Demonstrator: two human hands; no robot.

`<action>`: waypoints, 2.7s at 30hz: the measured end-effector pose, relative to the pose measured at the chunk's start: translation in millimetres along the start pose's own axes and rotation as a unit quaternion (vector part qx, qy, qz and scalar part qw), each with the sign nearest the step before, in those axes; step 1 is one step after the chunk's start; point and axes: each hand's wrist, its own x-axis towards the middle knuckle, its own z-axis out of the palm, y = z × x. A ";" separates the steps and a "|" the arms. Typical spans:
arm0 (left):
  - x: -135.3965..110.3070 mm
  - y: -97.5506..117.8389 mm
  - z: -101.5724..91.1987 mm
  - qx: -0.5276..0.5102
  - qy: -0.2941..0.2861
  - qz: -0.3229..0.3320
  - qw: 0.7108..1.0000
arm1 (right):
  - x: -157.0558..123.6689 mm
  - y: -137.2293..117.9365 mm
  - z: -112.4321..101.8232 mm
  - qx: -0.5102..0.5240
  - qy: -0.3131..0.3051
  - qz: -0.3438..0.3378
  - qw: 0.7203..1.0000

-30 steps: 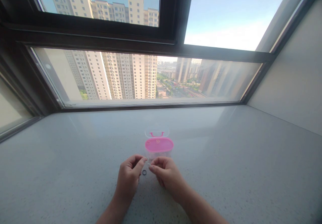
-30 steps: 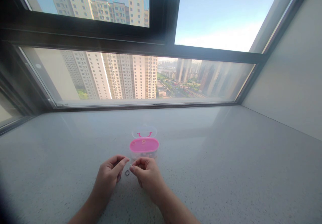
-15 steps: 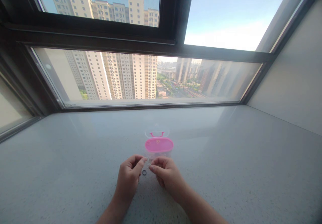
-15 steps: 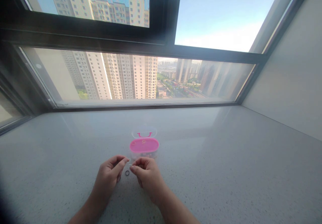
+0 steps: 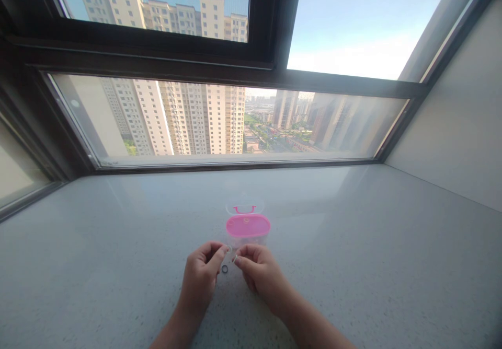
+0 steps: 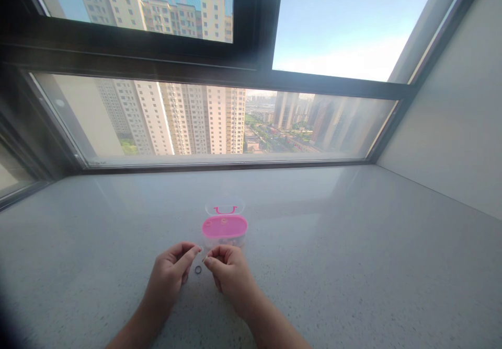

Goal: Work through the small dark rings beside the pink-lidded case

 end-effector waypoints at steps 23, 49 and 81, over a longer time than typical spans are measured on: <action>0.8 -1.4 -0.4 0.003 -0.002 0.003 1.000 | -0.2 -0.4 0.6 0.012 0.014 0.007 1.000; -0.2 -3.6 -1.1 0.001 0.003 0.015 1.000 | -0.3 0.1 1.6 0.005 0.015 0.011 1.000; -0.6 1.2 -0.2 -0.001 0.004 0.004 1.000 | 0.4 -0.9 1.5 -0.009 0.014 0.007 1.000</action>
